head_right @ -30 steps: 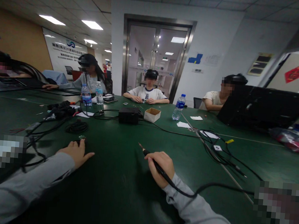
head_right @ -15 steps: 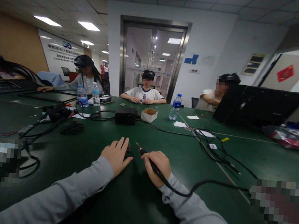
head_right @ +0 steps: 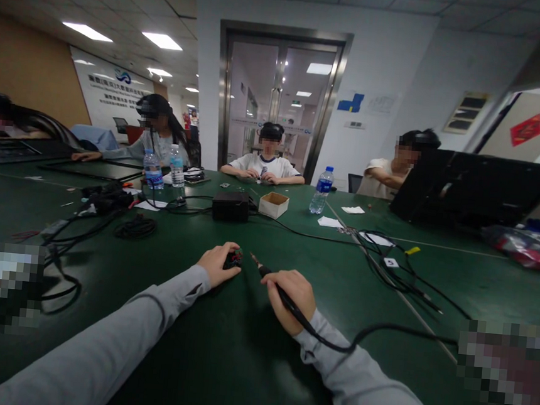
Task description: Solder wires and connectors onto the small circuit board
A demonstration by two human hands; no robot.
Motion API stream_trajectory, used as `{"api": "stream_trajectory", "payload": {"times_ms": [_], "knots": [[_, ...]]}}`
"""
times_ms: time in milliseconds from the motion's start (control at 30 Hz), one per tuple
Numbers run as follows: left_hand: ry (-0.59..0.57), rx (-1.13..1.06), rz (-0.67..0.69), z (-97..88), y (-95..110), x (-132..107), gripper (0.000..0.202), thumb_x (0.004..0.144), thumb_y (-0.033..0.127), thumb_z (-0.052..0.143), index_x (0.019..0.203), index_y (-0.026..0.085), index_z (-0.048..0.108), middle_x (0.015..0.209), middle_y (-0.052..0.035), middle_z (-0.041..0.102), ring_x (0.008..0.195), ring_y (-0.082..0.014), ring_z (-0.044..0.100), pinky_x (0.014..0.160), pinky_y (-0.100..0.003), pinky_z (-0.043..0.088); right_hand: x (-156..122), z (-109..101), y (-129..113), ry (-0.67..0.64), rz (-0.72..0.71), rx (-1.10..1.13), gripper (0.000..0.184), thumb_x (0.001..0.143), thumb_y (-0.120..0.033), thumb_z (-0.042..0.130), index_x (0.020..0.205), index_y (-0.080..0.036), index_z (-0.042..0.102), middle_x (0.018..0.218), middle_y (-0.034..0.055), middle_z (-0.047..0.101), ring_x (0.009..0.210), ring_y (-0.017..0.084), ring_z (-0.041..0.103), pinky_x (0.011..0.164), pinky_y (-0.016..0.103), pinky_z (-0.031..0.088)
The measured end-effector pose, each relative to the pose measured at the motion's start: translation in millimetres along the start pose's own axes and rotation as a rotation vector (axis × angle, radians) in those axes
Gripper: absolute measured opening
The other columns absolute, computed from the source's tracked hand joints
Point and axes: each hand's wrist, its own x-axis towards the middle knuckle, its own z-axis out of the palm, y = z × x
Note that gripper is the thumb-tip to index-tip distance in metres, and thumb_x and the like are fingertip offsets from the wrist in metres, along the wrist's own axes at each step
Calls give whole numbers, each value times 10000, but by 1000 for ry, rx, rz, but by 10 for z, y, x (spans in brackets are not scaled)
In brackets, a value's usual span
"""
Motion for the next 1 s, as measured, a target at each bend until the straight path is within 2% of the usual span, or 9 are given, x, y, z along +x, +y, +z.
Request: {"api": "stream_trajectory", "payload": {"times_ms": [233,400,633,833,1000], "knots": [[5,-47,95,-19,-97,-14,502,756,347,647,1218,213,507,1261,-77,609,1178,-261,560,1042,-410,427,-9,6,7,2,-17,23,218,936,-205,466,845,-211,664,726,29,698,677,161,650,676,289,489],[-10,-86,106,-34,-132,-19,511,733,326,664,1212,222,518,1229,-63,637,1160,-250,579,1023,-390,446,-29,24,11,-1,-36,42,247,954,-229,443,845,-215,665,716,30,693,664,158,648,684,294,490],[-8,-153,134,-4,-183,-8,512,708,306,674,1194,227,533,1212,-57,654,1165,-238,584,1032,-377,444,11,-30,-65,-35,-73,61,214,934,-187,462,850,-212,657,716,23,690,663,151,642,689,286,481],[-11,-166,139,0,-176,-11,509,708,296,674,1199,251,544,1216,-44,657,1175,-226,581,1045,-373,439,12,-12,-66,-123,-67,60,235,953,-206,435,875,-208,657,761,32,699,692,148,645,680,279,458],[-4,-172,145,21,-193,1,517,708,297,667,1207,243,547,1215,-50,659,1177,-229,583,1048,-375,438,5,16,-54,-199,-77,33,257,974,-224,405,908,-206,653,725,26,662,666,143,610,660,273,423]]}}
